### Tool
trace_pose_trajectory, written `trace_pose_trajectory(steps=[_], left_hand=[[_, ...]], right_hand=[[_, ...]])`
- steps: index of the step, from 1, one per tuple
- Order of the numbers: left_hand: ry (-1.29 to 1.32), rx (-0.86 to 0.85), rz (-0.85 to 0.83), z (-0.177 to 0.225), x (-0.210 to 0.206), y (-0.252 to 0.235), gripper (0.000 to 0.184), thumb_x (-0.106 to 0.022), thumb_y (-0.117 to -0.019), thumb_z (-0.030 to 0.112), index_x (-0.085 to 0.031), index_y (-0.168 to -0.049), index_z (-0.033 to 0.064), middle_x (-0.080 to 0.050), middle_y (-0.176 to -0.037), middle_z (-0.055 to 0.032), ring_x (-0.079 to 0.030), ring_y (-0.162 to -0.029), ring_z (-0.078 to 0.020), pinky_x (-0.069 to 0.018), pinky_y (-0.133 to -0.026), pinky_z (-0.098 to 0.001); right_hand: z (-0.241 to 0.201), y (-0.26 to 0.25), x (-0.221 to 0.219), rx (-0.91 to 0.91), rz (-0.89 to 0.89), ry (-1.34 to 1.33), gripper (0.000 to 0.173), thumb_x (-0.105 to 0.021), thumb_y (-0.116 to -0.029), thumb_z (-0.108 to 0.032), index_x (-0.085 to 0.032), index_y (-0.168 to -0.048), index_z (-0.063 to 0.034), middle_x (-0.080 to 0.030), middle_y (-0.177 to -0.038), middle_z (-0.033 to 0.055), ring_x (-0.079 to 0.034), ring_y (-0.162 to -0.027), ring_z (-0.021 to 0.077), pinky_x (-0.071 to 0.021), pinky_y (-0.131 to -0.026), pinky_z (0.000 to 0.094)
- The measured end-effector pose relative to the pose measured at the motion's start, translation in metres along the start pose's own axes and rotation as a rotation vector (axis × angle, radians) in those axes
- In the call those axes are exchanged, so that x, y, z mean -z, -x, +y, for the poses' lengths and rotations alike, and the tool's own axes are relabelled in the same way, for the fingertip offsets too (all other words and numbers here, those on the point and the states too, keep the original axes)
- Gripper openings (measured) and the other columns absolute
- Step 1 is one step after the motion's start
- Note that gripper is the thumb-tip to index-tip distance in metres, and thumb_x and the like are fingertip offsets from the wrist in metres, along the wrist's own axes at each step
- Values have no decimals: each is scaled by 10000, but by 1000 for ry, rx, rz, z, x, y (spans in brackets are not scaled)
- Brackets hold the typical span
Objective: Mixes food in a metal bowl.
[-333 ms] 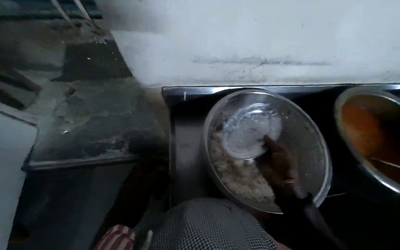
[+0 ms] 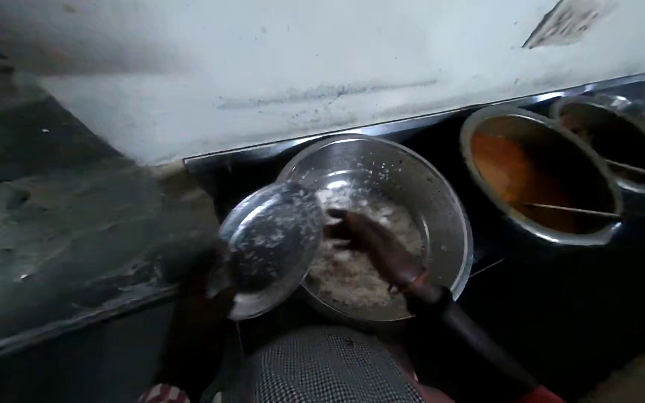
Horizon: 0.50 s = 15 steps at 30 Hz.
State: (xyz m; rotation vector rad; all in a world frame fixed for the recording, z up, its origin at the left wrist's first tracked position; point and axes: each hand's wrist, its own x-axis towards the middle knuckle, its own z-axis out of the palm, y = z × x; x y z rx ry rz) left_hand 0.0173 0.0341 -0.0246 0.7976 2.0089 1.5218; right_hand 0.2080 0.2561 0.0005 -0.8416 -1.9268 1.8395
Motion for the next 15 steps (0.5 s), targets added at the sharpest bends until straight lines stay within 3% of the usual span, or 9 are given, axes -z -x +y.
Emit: trace_pose_trajectory(steps=[2,4,5,6,7,9,11,13,15], left_hand=[[-84,-26,109,-6,17,5,771,-596,-897,62,-275,-1597,102,-336,-1612,-114,-422,-1408,-134,-416,-1122,-328],[72,52,186,-22,29,12,863,-592,-844,64,-213,-1612,172,-406,-1541,-57,-561,-1193,-55,-549,-884,-244],[168,132,220,-25,30,16,852,-566,-846,36,-214,-1604,204,-489,-1429,-49,-633,-968,-60,-576,-664,-246],[242,207,226,-29,30,20,834,-522,-860,21,-188,-1599,216,-546,-1304,-53,-648,-795,-81,-562,-541,-265],[297,271,203,-35,31,22,801,-483,-893,14,-145,-1592,210,-572,-1206,-66,-655,-712,-109,-562,-503,-290],[335,367,159,-46,28,27,725,-427,-954,2,-122,-1589,170,-560,-1162,-74,-653,-743,-101,-576,-564,-280],[282,406,145,-63,18,30,577,-431,-989,-9,-251,-1534,53,-585,-1059,-66,-641,-748,-44,-567,-615,-215],[115,464,93,-82,10,26,418,-475,-1012,-6,-384,-1419,-38,-580,-997,-78,-596,-767,-9,-527,-672,-165],[-88,537,20,-96,4,18,406,-540,-1027,38,-443,-1409,-59,-607,-1116,-194,-594,-886,-138,-520,-802,-285]], right_hand=[[14,-22,52,2,156,463,389,-440,-1112,-263,-581,-1428,-86,-678,-1324,87,-674,-1160,189,-556,-1006,409],[34,-44,97,-181,239,775,427,-500,-1090,-315,-573,-1437,-78,-630,-1378,178,-622,-1252,325,-477,-1076,550],[48,-53,112,-284,229,855,478,-503,-1081,-369,-542,-1463,-83,-606,-1400,205,-600,-1275,375,-461,-1076,602],[59,-61,121,-362,181,905,534,-495,-1077,-423,-507,-1487,-81,-577,-1430,221,-575,-1303,403,-443,-1086,623],[69,-68,123,-386,112,931,572,-488,-1074,-465,-507,-1492,-77,-564,-1450,223,-552,-1332,409,-422,-1105,624],[84,-76,110,-343,-10,979,568,-532,-1044,-503,-566,-1468,-125,-550,-1487,182,-510,-1382,386,-396,-1133,616],[91,-77,92,-261,-40,986,512,-634,-1003,-430,-618,-1397,-103,-527,-1480,203,-492,-1375,397,-399,-1113,620],[87,-80,81,-244,-45,934,429,-679,-993,-276,-630,-1353,-48,-526,-1450,227,-523,-1342,377,-438,-1110,542],[83,-81,79,-242,-51,893,418,-688,-985,-173,-615,-1360,-4,-557,-1415,262,-538,-1328,391,-432,-1122,520]])
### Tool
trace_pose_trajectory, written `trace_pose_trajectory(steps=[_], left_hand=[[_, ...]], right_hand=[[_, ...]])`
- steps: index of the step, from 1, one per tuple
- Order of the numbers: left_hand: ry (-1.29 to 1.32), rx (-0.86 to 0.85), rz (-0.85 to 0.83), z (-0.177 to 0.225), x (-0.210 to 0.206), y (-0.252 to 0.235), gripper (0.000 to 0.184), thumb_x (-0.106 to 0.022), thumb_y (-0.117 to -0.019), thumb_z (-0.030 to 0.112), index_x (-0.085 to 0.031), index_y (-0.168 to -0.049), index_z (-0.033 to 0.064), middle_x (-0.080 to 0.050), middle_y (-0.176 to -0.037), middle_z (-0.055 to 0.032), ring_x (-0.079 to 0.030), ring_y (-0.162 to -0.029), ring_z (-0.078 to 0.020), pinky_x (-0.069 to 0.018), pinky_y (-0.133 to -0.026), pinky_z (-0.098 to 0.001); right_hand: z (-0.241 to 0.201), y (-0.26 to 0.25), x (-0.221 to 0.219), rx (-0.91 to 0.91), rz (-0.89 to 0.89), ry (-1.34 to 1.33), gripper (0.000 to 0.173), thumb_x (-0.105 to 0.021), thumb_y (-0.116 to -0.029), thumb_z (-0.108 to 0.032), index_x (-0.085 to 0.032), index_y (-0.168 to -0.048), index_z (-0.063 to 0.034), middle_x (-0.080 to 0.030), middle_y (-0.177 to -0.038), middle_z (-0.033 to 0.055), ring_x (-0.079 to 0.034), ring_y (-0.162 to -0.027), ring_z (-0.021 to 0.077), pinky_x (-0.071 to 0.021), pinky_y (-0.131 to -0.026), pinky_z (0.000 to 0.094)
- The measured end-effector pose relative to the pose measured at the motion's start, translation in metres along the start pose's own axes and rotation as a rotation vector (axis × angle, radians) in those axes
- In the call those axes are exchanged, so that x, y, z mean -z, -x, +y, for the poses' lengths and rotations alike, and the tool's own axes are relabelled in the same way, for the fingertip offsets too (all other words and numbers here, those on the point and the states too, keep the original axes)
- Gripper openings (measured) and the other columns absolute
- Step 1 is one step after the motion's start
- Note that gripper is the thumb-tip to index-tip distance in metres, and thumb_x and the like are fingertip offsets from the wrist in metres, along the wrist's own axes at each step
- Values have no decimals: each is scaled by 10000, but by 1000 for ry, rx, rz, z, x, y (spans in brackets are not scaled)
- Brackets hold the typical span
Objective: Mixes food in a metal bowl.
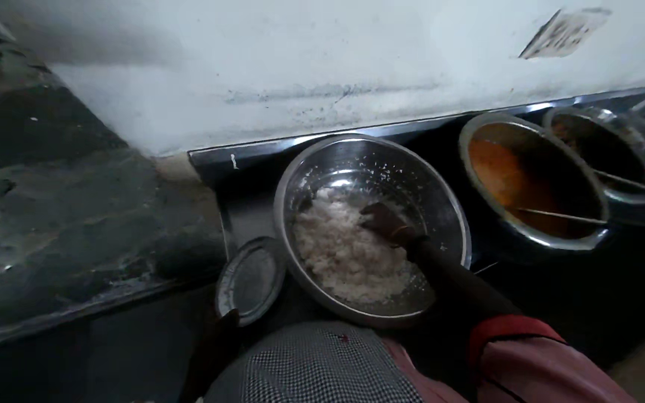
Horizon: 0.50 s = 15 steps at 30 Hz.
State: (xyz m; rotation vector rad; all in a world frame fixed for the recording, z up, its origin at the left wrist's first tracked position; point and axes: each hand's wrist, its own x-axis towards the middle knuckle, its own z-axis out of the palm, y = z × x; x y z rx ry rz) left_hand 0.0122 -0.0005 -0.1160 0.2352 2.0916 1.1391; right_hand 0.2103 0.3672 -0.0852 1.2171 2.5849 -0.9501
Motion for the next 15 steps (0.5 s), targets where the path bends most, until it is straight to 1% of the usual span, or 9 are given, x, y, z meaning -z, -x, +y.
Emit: trace_pose_trajectory(steps=[1,3,5,7,8,11,12,13,15], left_hand=[[-55,17,-4,-5,-3,-8,403,-564,-1029,68,-468,-1395,-70,-611,-1159,-239,-610,-938,-209,-521,-855,-356],[-66,17,-12,-11,-6,-16,417,-577,-1024,92,-473,-1402,-50,-608,-1204,-240,-615,-995,-233,-519,-889,-380],[-59,-20,-34,-9,-6,-11,475,-557,-1032,88,-420,-1472,-27,-581,-1307,-249,-606,-1104,-254,-501,-960,-395],[-94,-57,-50,-7,-5,-7,486,-548,-1042,122,-405,-1490,-1,-573,-1341,-235,-602,-1151,-265,-501,-986,-417],[-123,-58,-54,-6,-6,-7,494,-554,-1041,129,-403,-1492,-3,-564,-1357,-254,-595,-1182,-310,-487,-1005,-470],[-200,-55,-59,-2,-9,-8,544,-546,-1052,151,-349,-1535,-3,-531,-1405,-278,-558,-1256,-372,-445,-1052,-524],[-196,-59,-55,-3,-9,-9,531,-551,-1051,153,-365,-1521,-8,-545,-1381,-279,-571,-1233,-368,-458,-1037,-520],[-159,-60,-58,-2,-10,-10,514,-549,-1049,131,-376,-1510,-19,-544,-1379,-279,-570,-1231,-354,-457,-1040,-498],[-66,-81,-63,-3,-12,-11,497,-548,-1040,87,-387,-1494,-34,-539,-1379,-274,-573,-1216,-310,-464,-1038,-444]], right_hand=[[1,0,1,-5,13,-23,414,-689,-984,-156,-611,-1361,-4,-579,-1389,265,-564,-1298,395,-446,-1104,526],[-1,1,9,-64,69,-58,376,-658,-1004,-158,-613,-1360,-44,-629,-1326,244,-633,-1194,388,-501,-1023,551],[-9,4,18,-152,138,-52,398,-580,-1058,-261,-583,-1402,-61,-639,-1308,241,-641,-1173,397,-499,-1004,582],[-10,4,21,-207,218,-78,489,-517,-1079,-387,-540,-1450,-68,-643,-1299,233,-651,-1149,384,-513,-990,591],[-10,4,22,-220,244,-112,493,-473,-1092,-413,-548,-1442,-74,-659,-1262,226,-664,-1104,375,-521,-963,588],[-12,11,29,-272,287,-153,510,-324,-1126,-424,-655,-1240,-53,-677,-1058,193,-654,-903,328,-528,-823,558],[-11,16,32,-290,282,-86,462,-327,-1135,-361,-638,-1270,-47,-671,-1075,216,-656,-920,355,-523,-830,571],[-9,20,36,-300,274,3,380,-391,-1121,-252,-602,-1347,-31,-660,-1172,264,-660,-1031,419,-512,-900,617],[5,28,38,-313,325,97,373,-518,-1069,-205,-559,-1387,-13,-639,-1262,275,-646,-1131,443,-512,-956,635]])
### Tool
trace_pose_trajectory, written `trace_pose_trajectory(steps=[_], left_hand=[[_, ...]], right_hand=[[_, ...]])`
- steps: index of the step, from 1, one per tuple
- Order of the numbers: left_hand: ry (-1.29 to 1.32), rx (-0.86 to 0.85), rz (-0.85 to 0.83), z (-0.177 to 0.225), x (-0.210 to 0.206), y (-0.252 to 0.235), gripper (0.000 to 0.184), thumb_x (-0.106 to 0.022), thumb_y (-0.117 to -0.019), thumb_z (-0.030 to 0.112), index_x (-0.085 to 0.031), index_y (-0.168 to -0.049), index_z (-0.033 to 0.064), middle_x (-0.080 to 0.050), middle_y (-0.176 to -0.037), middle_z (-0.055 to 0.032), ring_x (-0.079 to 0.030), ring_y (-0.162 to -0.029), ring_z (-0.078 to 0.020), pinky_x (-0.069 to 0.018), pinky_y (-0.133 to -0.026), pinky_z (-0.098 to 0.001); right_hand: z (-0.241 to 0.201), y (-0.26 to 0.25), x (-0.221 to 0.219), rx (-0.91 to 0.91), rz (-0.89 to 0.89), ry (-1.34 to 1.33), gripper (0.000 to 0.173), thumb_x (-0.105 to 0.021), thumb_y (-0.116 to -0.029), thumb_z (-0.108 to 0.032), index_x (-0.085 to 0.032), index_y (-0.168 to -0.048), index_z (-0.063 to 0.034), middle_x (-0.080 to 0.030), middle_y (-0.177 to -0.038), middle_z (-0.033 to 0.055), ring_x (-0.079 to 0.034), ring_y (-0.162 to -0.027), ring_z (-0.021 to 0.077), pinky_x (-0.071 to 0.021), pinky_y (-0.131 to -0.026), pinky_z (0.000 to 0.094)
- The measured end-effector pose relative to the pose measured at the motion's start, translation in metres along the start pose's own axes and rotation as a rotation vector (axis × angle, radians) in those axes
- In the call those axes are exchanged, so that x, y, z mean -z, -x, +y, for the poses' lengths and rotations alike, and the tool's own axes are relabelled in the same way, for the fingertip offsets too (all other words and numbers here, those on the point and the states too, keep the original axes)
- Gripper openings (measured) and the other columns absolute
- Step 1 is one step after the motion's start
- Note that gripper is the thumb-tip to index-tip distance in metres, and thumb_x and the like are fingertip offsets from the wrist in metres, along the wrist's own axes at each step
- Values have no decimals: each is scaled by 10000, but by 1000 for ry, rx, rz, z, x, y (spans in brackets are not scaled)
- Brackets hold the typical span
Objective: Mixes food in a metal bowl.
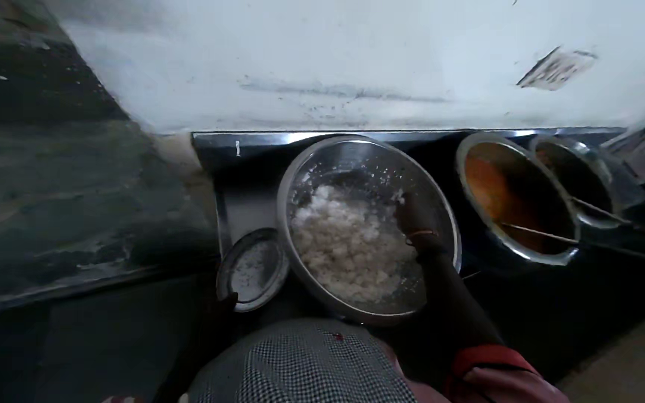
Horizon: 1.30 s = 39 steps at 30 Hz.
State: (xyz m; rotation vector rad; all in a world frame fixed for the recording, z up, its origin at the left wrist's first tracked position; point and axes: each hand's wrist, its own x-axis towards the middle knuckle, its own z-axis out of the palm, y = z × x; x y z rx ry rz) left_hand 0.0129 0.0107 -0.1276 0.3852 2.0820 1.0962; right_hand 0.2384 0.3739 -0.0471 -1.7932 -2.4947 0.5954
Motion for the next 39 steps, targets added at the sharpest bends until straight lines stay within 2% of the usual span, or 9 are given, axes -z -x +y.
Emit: trace_pose_trajectory(steps=[5,7,11,13,16,22,29,34,39], left_hand=[[19,-55,15,-4,1,-6,570,-570,-1007,41,-352,-1533,4,-518,-1426,-257,-565,-1247,-306,-475,-1039,-446],[32,-58,24,-2,0,-5,577,-572,-1001,27,-354,-1536,13,-519,-1427,-254,-569,-1239,-300,-476,-1033,-436],[39,-13,22,4,0,-3,569,-574,-997,26,-375,-1530,32,-539,-1402,-243,-588,-1201,-302,-489,-1007,-457],[53,49,34,7,0,-2,485,-589,-1009,44,-437,-1469,21,-587,-1293,-244,-622,-1080,-295,-524,-914,-458],[79,27,-23,3,3,1,525,-547,-1036,69,-365,-1528,55,-564,-1345,-237,-624,-1105,-272,-533,-923,-428],[58,23,7,9,2,2,508,-553,-1034,60,-377,-1509,32,-581,-1300,-233,-626,-1060,-244,-535,-904,-398],[46,10,-19,7,1,4,543,-532,-1048,95,-327,-1550,63,-562,-1351,-218,-620,-1106,-234,-534,-923,-391],[23,32,-7,6,1,0,576,-536,-1042,74,-306,-1570,83,-539,-1388,-243,-618,-1136,-292,-536,-928,-447],[65,9,0,3,2,0,513,-550,-1034,70,-381,-1517,34,-591,-1299,-227,-638,-1054,-238,-545,-893,-400]], right_hand=[[20,11,-19,-11,-405,152,820,-741,-869,-605,-499,-1512,-159,-580,-1440,198,-570,-1302,405,-458,-1051,649],[4,11,-37,85,-474,86,907,-875,-789,-463,-467,-1524,-124,-552,-1446,229,-553,-1309,414,-462,-1066,613],[-23,16,-38,62,-421,-111,664,-767,-919,-178,-472,-1504,-74,-598,-1357,250,-621,-1190,394,-513,-999,561],[-33,21,-26,51,-345,-158,522,-685,-984,-185,-514,-1459,-52,-616,-1315,247,-646,-1101,378,-535,-917,547],[-34,21,-16,91,-252,-57,515,-608,-1043,-266,-500,-1471,-1,-578,-1398,272,-576,-1284,414,-445,-1085,577],[-36,20,-19,62,-113,124,560,-356,-1118,-416,-513,-1445,12,-597,-1376,268,-590,-1277,424,-452,-1065,610],[-43,23,-20,223,50,-42,412,-623,-987,-101,-565,-1389,-27,-594,-1389,230,-606,-1255,394,-489,-1052,569],[-28,-2,-63,658,-264,13,353,-684,-977,-193,-686,-1321,-116,-552,-1454,210,-526,-1342,387,-431,-1123,530],[-34,-2,-38,410,-217,49,366,-577,-1046,-156,-603,-1393,-42,-635,-1346,230,-609,-1260,387,-458,-1094,546]])
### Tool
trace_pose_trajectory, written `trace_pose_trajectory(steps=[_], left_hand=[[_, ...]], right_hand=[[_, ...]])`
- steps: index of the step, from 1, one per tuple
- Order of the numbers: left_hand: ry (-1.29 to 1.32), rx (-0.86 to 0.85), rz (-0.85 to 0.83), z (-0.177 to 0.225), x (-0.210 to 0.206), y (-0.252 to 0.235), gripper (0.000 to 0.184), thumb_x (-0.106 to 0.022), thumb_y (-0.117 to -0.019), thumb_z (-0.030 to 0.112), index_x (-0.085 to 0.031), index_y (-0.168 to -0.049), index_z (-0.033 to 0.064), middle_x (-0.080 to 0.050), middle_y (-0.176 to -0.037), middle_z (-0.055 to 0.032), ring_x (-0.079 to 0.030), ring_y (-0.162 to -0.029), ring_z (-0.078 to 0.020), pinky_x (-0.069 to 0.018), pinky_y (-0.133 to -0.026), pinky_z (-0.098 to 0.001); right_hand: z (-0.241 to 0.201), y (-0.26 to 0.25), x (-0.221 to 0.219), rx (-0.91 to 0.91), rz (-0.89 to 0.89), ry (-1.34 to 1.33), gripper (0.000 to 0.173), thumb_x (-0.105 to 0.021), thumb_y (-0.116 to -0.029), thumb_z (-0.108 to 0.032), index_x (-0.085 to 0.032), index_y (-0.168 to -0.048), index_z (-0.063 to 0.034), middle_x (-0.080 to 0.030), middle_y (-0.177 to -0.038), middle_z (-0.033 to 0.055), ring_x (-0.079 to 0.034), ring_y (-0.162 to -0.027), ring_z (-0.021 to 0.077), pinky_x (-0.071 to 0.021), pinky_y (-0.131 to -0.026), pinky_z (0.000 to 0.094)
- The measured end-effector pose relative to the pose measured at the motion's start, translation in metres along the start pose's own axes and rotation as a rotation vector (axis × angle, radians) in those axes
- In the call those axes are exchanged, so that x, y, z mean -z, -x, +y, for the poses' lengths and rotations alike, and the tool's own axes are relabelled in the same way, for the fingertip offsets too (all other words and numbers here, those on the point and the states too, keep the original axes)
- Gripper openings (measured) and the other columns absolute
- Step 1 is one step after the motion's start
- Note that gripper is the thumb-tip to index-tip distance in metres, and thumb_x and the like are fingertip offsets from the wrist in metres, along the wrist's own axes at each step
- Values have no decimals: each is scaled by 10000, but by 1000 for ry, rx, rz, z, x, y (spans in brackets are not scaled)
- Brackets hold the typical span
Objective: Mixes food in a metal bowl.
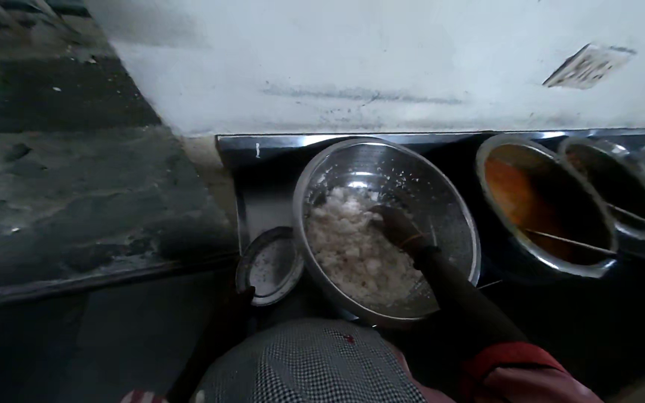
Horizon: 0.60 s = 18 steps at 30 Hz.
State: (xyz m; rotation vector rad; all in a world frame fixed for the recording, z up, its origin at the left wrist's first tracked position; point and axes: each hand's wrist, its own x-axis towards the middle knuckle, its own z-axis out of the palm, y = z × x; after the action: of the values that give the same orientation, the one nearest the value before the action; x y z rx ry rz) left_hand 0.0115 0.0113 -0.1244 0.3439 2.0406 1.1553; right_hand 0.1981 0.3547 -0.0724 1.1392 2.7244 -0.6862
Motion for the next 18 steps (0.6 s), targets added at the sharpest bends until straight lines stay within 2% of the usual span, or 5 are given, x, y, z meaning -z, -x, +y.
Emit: trace_pose_trajectory(steps=[4,7,9,13,18], left_hand=[[133,86,-65,16,1,10,526,-492,-1052,29,-320,-1549,39,-536,-1387,-223,-610,-1124,-225,-520,-951,-377],[53,70,-46,12,1,7,514,-505,-1058,71,-334,-1543,64,-573,-1327,-206,-629,-1066,-217,-545,-892,-373],[-74,47,-25,5,0,2,492,-527,-1060,120,-365,-1515,25,-582,-1311,-237,-624,-1099,-276,-533,-927,-434],[-117,12,-12,3,0,3,503,-544,-1053,120,-377,-1522,49,-576,-1342,-233,-624,-1128,-284,-525,-950,-450],[13,-78,-48,-12,3,1,549,-534,-1053,128,-329,-1562,134,-570,-1369,-162,-630,-1099,-193,-553,-900,-375]], right_hand=[[-15,30,17,-19,30,45,371,-765,-927,-326,-716,-1217,-98,-708,-1189,174,-679,-1097,362,-530,-936,599],[-17,56,-2,136,-328,83,518,-907,-770,-300,-729,-1250,-223,-470,-1530,162,-505,-1343,401,-469,-1064,603],[-23,67,-9,83,-441,164,475,-862,-821,-191,-720,-1270,-249,-291,-1663,161,-460,-1377,461,-461,-1054,633],[21,40,-11,31,-236,188,255,-663,-990,-195,-714,-1232,-132,-587,-1389,195,-635,-1183,381,-537,-983,561],[17,24,20,-224,-2,58,517,-541,-1058,-441,-574,-1416,-70,-655,-1284,232,-639,-1178,414,-474,-1004,652]])
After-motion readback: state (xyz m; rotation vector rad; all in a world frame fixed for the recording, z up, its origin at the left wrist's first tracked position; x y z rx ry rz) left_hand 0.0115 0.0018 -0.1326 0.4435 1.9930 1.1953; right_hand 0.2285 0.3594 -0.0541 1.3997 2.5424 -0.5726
